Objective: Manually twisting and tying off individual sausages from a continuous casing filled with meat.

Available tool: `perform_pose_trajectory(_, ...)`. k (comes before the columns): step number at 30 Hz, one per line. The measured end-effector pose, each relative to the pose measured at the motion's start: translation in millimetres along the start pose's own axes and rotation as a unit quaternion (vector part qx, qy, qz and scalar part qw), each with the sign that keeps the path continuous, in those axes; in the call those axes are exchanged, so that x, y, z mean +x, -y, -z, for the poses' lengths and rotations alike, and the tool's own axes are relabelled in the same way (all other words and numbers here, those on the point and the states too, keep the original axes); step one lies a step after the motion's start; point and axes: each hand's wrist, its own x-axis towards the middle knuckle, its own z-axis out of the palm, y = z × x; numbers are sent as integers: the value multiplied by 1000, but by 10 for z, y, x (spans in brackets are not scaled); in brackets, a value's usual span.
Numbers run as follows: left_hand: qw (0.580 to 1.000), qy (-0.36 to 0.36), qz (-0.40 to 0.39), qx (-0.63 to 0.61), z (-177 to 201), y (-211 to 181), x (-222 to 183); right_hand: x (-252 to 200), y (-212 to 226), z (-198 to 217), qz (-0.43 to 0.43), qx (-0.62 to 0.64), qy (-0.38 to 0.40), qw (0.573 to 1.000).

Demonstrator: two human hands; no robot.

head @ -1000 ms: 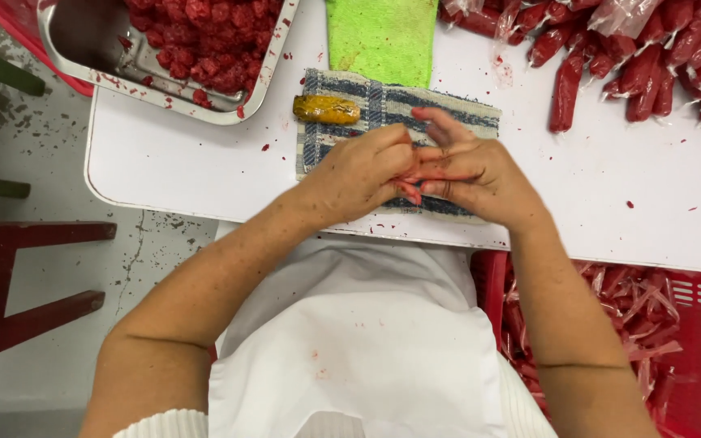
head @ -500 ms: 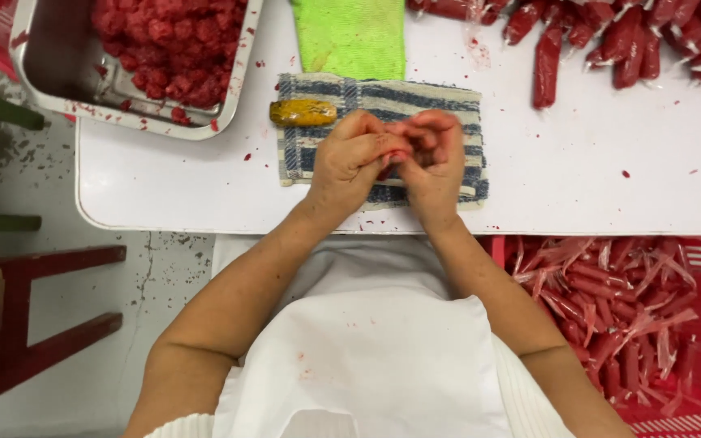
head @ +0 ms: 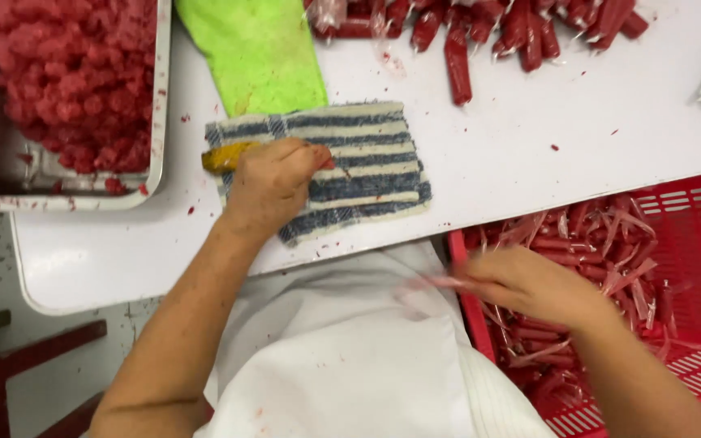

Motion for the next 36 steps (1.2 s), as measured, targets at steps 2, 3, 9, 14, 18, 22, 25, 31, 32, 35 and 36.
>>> perform_pose_trajectory(2,960,89,124,-236,-20,-166,-3,-270,226,333,-539,-231,245,772)
perform_pose_trajectory(3,960,89,122,-237,-37,-275,106,-288,89,416,-540,-231,243,772)
perform_pose_trajectory(9,969,128,124,-172,-264,-677,182,559,-1154,700,-273,-361,-130,882)
perform_pose_trajectory(14,937,225,171,-204,-13,-670,71,1682,-2371,609,-295,-386,-246,839)
perform_pose_trajectory(18,853,204,316,-362,-204,-516,-68,1212,-1797,384,-270,111,-330,898)
perform_pose_trajectory(22,633,83,533,-555,-639,-577,-102,894,-1153,-224,-118,487,-328,801)
perform_pose_trajectory(25,663,79,501,-550,-701,-709,46,971,-844,-687,-99,419,-358,828)
perform_pose_trajectory(31,755,117,445,-467,-210,-719,7,881,-307,-648,19,43,-246,968)
perform_pose_trajectory(32,770,142,408,-470,-50,-715,31,856,-211,-603,13,23,-187,982)
perform_pose_trajectory(35,699,107,426,-565,-349,-699,-235,864,89,-532,6,-27,-72,997)
perform_pose_trajectory(36,699,105,427,-564,-141,-668,-142,763,234,-452,7,-27,-70,997)
